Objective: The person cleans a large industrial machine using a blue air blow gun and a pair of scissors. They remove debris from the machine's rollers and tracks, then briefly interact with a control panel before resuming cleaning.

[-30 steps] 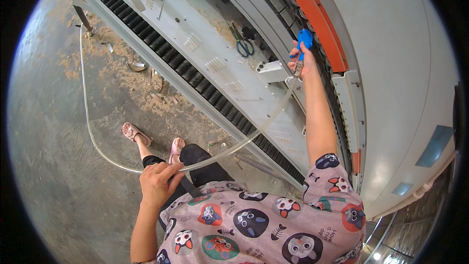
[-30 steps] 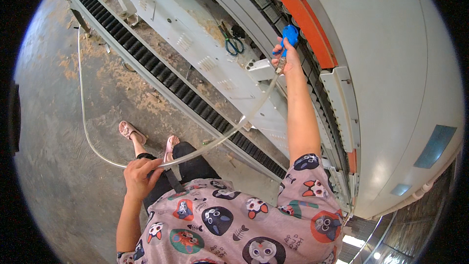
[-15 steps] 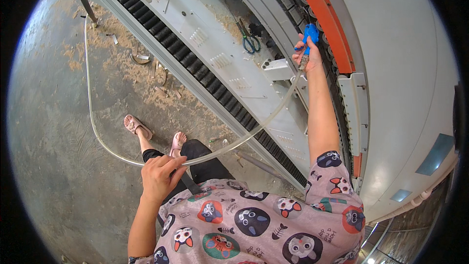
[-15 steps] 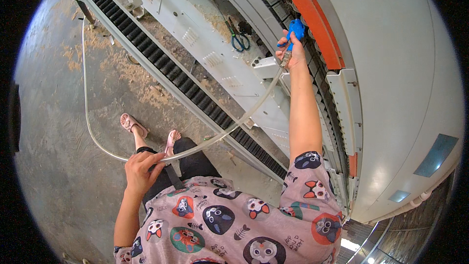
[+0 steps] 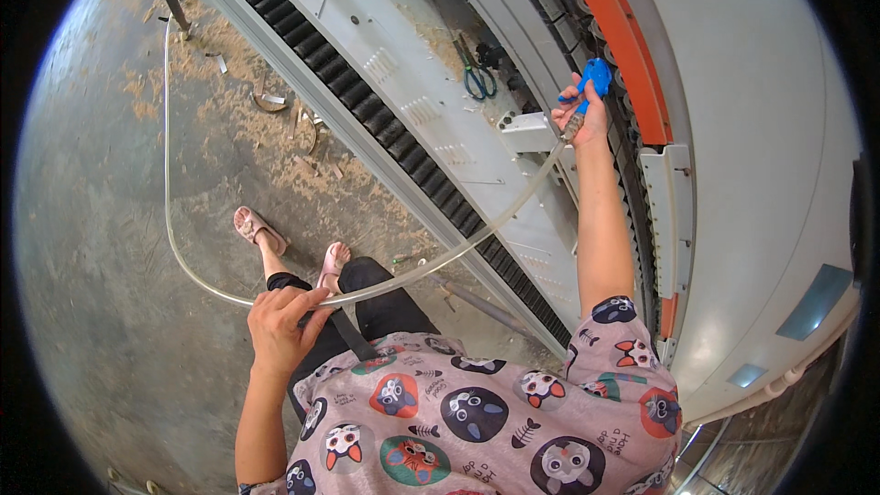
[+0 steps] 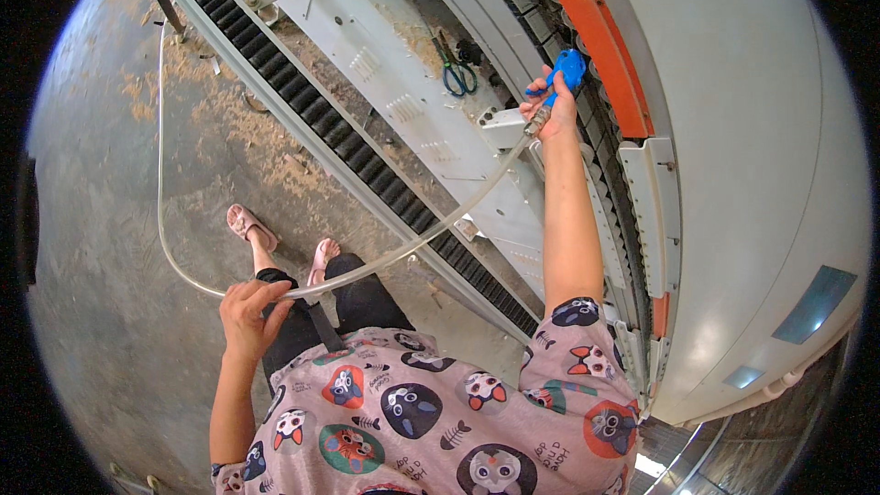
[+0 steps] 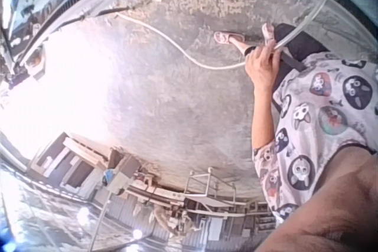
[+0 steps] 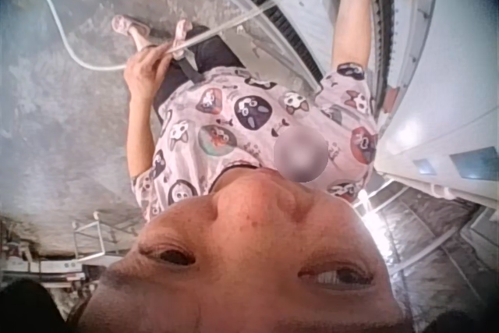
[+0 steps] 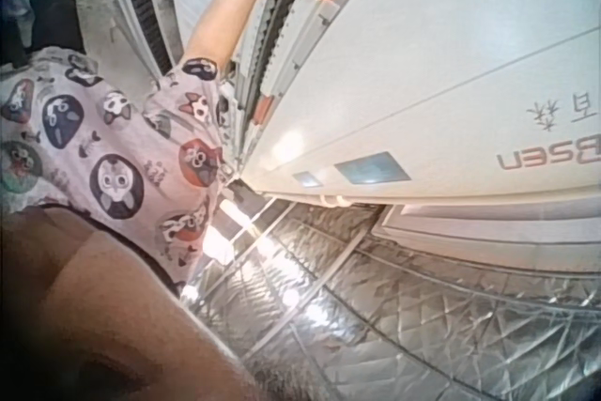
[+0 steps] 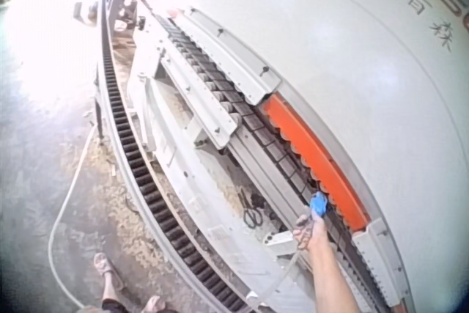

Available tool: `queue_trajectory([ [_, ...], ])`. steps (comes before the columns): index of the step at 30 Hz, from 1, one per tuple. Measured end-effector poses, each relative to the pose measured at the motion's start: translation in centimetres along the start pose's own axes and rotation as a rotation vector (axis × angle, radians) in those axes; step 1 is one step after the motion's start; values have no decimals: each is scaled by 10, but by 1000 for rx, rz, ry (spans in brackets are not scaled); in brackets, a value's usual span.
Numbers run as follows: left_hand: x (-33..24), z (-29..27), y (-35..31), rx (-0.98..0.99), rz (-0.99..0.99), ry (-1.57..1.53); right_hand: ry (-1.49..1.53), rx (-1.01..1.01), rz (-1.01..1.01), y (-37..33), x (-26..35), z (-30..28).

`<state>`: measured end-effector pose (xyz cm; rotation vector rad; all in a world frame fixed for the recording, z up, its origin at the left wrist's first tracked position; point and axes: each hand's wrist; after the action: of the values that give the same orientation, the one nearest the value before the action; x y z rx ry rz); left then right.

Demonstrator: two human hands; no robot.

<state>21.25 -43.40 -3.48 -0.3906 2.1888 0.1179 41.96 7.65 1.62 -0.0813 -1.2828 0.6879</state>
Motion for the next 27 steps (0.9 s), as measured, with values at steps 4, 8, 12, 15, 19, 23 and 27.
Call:
queue_trajectory([
  [4,0,-5,3,12,-3,-33,14,25,33,13,-1,2],
  [8,3,-7,0,-1,-18,-34,13,-101,-9,12,-8,-2],
  [12,3,-11,4,-1,7,-39,16,-84,16,4,-5,-14],
  [15,2,-13,10,12,26,-28,-7,-91,-5,12,6,-9],
  [19,2,-11,16,0,22,-34,-19,-80,44,22,16,-1],
  [23,2,-7,16,-13,3,-33,-82,-83,92,21,14,1],
  [27,-3,-8,16,11,11,-22,-113,-59,140,14,20,1],
])
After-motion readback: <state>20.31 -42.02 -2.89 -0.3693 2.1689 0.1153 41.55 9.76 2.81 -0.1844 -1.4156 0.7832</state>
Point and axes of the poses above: each hand's wrist, its own y-axis towards the middle knuckle, its own z-axis out of the palm, x = y × z, and after that the axes turned 11 degrees about x, right-handed
